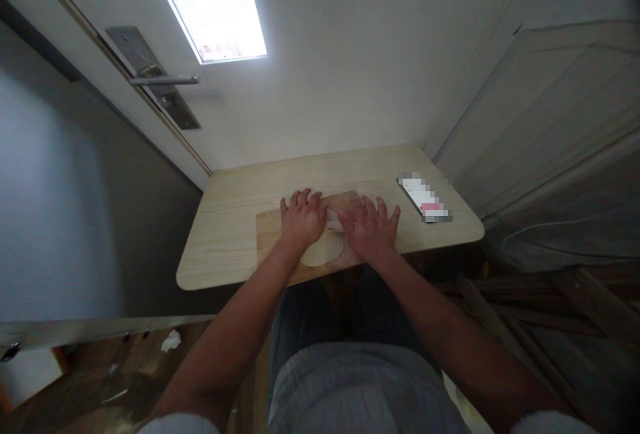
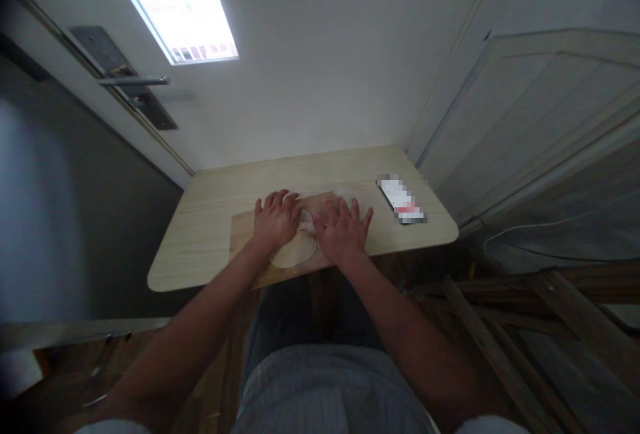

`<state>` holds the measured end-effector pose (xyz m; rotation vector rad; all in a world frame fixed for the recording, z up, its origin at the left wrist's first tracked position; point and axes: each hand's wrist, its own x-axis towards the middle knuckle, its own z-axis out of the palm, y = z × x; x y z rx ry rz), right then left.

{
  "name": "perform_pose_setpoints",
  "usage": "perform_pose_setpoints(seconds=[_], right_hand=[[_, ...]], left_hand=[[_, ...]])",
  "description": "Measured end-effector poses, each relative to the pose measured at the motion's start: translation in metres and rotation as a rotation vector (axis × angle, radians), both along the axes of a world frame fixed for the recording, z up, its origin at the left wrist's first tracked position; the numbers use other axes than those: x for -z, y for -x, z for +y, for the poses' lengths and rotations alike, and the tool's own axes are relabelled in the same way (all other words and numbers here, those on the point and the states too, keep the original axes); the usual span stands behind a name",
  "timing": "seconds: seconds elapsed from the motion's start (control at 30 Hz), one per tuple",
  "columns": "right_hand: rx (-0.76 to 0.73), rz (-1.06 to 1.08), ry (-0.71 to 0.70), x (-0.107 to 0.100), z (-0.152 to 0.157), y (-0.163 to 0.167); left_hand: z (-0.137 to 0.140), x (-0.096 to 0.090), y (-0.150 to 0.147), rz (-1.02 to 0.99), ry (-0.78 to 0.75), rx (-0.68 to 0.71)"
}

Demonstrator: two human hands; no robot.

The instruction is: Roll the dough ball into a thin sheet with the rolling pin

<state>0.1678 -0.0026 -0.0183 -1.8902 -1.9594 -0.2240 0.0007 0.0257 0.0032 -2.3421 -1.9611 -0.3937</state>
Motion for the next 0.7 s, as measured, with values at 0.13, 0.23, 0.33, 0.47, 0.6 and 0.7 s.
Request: perform_pose_setpoints(seconds=[0.13, 0.23, 0.33, 0.47, 0.6, 0.7], right_hand=[[0.022, -0.028, 0.072, -0.005, 0.012, -0.001], [0.034, -0.04, 0.123, -0.009, 0.023, -0.001], [0.044, -0.037, 0.201, -0.013, 0.035, -0.002], [0.051, -0.029, 0.297, -0.016, 0.053, -0.004], [0.057, -0.012, 0.318, -0.018, 0.068, -0.005], [0.06, -0.002, 0.329, -0.017, 0.079, -0.006]], left_hand=[[0.016, 0.001, 0.001, -0.01, 0.041, 0.024], [0.027, 0.002, 0.001, -0.016, 0.067, 0.031], [0.038, 0.001, 0.0, -0.025, 0.102, 0.042], [0.052, 0.0, -0.003, -0.029, 0.123, 0.038], [0.066, -0.002, -0.006, -0.01, 0.104, 0.024], [0.075, -0.003, -0.008, -0.002, 0.072, -0.006]])
